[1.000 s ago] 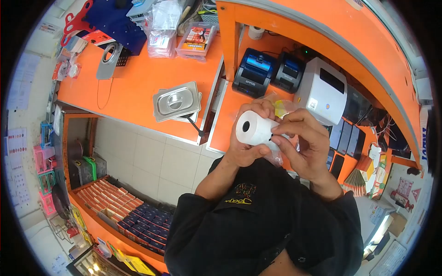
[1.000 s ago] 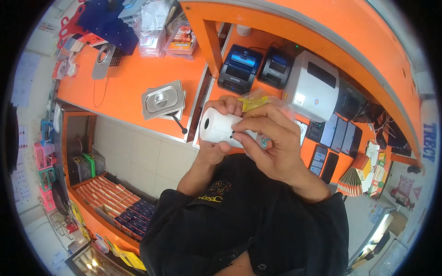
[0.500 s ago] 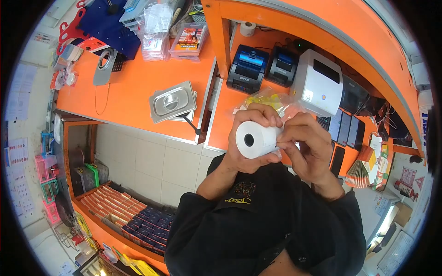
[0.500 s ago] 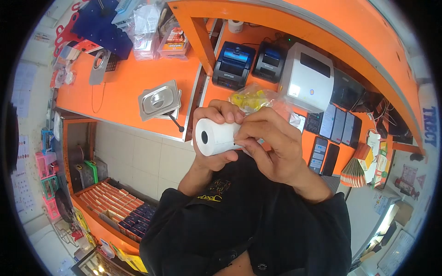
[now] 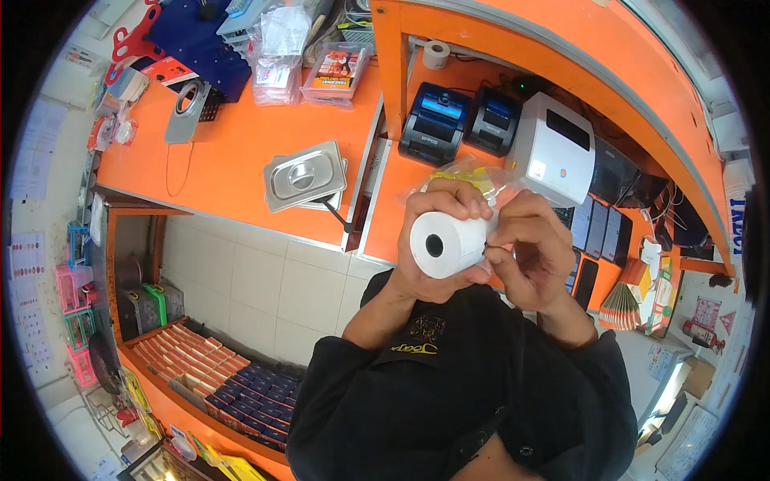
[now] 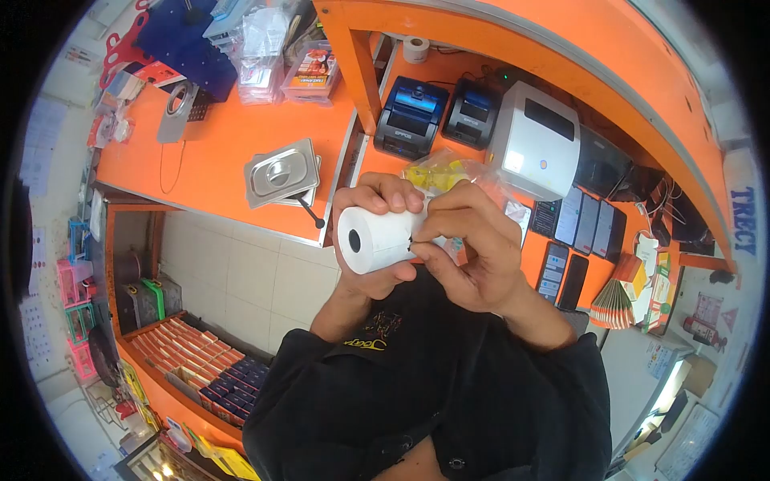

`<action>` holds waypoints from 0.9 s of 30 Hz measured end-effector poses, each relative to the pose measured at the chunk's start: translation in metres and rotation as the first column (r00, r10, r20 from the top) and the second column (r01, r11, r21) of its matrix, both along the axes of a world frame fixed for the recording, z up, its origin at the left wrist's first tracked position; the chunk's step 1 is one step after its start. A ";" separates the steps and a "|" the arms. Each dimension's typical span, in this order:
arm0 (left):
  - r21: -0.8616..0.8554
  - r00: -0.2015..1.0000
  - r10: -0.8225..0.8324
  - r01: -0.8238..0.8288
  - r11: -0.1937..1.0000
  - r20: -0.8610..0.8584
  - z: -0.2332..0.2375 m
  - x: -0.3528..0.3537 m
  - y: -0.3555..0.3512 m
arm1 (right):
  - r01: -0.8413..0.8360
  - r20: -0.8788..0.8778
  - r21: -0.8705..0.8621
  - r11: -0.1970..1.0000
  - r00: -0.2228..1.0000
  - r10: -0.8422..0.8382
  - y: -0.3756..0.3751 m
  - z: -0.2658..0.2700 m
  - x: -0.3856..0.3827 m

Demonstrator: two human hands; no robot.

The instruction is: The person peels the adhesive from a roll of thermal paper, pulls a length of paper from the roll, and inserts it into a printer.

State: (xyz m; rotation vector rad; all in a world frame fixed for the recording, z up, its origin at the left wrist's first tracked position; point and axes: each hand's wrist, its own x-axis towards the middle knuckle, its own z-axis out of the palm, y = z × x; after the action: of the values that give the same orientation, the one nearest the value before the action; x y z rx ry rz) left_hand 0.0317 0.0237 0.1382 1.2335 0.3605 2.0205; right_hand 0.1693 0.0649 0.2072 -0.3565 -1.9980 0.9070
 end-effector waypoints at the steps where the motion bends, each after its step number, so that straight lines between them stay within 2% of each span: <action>1: 0.011 1.000 0.005 -0.005 1.000 -0.011 0.000 -0.001 0.000 | 0.004 -0.022 -0.007 1.000 1.000 -0.004 -0.001 0.000 -0.002; 4: 0.008 1.000 0.013 -0.012 1.000 -0.026 0.000 -0.004 -0.003 | -0.005 0.003 -0.072 0.997 1.000 0.006 -0.004 0.003 -0.003; 8: 0.000 0.998 0.035 -0.035 0.999 -0.060 -0.001 -0.006 -0.005 | -0.041 0.049 -0.069 0.997 0.998 0.045 0.000 0.005 -0.003; 14: -0.014 0.996 0.075 -0.076 0.997 -0.053 0.000 -0.005 -0.004 | 0.001 0.053 0.078 0.997 0.999 -0.005 0.001 0.002 -0.006; 18: -0.009 0.995 0.075 -0.075 0.997 -0.072 -0.001 -0.003 -0.004 | -0.056 0.049 0.130 0.990 0.998 0.050 0.010 -0.004 -0.004; 22: -0.043 0.997 0.073 -0.073 0.996 -0.016 -0.005 -0.002 -0.002 | -0.085 0.064 0.179 0.980 0.995 0.075 0.008 -0.008 -0.005; 23: -0.039 0.996 0.083 -0.083 0.996 -0.019 -0.006 -0.002 -0.001 | -0.082 0.062 0.176 0.981 0.995 0.072 0.009 -0.010 -0.004; 25: -0.041 0.996 0.077 -0.079 0.996 -0.045 -0.006 -0.001 -0.001 | -0.039 -0.034 -0.008 0.999 0.999 0.039 0.013 -0.014 -0.001; 27: -0.036 0.995 0.071 -0.073 0.997 -0.067 -0.006 -0.001 -0.001 | -0.034 0.000 -0.043 0.998 0.999 0.034 0.012 -0.008 0.001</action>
State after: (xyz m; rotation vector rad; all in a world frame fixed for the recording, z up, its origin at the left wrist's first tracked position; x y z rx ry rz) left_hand 0.0308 0.0223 0.1325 1.2818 0.4795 2.0280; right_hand 0.1705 0.0766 0.1995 -0.3479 -1.9933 0.9731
